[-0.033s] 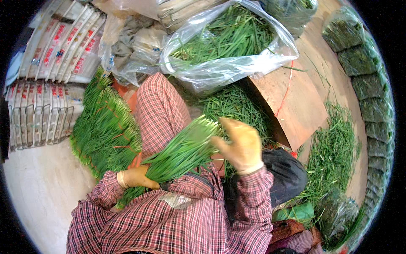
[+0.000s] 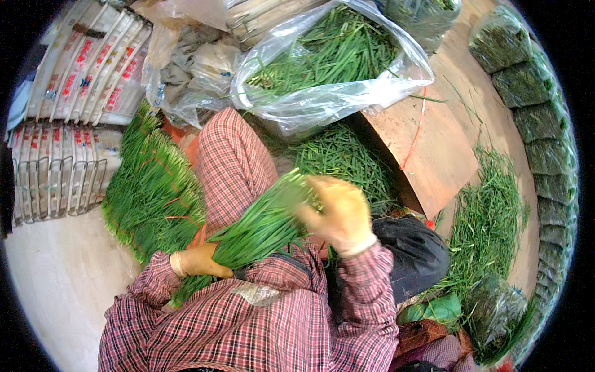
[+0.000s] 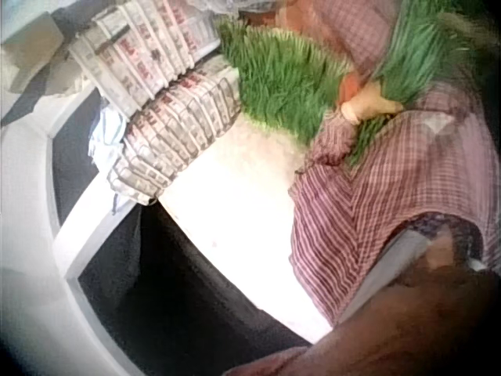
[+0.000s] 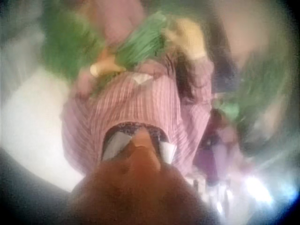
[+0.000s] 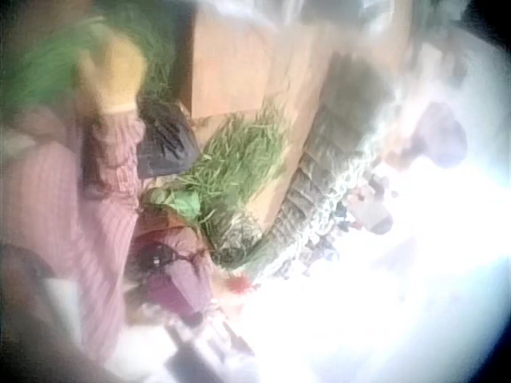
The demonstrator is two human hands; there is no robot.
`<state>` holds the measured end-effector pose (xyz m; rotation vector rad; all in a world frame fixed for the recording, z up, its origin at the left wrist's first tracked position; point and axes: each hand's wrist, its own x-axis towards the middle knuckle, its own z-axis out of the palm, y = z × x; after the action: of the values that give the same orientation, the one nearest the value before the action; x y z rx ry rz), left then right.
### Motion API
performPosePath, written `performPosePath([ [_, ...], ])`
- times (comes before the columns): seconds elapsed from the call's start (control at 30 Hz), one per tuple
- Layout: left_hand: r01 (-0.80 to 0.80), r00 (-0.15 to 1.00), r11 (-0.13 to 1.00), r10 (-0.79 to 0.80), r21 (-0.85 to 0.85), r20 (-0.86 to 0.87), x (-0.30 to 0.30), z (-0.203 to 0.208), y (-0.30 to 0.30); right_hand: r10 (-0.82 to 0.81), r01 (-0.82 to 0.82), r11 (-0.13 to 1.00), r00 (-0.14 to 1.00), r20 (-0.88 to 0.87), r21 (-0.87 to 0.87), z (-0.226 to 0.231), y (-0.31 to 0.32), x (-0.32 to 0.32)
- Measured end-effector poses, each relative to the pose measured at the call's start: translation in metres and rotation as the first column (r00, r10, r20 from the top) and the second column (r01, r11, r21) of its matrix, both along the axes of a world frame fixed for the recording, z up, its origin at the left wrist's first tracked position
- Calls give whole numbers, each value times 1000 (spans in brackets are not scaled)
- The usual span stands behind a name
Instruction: The person sorts green chives by hand, aligns the stalks into a bundle, removes loose debris, and ties the bundle with a red string.
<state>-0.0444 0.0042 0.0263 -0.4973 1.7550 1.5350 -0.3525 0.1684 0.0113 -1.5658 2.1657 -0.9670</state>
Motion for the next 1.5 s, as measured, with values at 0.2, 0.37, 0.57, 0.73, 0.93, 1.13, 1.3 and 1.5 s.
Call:
performPosePath([
  [0.2,267,958,946,-281,-184,-52,10,-5,7,51,-258,846,911,410,467,-7,-37,5],
  [0.37,162,899,933,-274,-322,-341,27,-6,18,206,-302,882,937,281,362,-40,-19,11],
  [0.57,18,910,907,-189,-421,-370,19,15,28,-123,-114,881,883,454,460,-45,-4,4],
  [0.73,81,932,888,-229,-453,-282,17,11,29,205,-266,884,960,191,385,-43,-6,10],
  [0.93,57,909,834,-271,-549,-317,4,31,25,227,-302,894,942,248,331,-66,-9,9],
  [1.13,-6,980,855,-98,-519,-172,17,11,28,-211,136,962,921,327,239,-100,-8,1],
  [1.3,103,991,862,-131,-496,-23,5,29,23,-551,348,779,776,306,522,-127,18,-52],
  [1.5,132,951,806,-268,-577,-156,8,22,24,-447,319,700,894,43,639,-96,41,-70],
])
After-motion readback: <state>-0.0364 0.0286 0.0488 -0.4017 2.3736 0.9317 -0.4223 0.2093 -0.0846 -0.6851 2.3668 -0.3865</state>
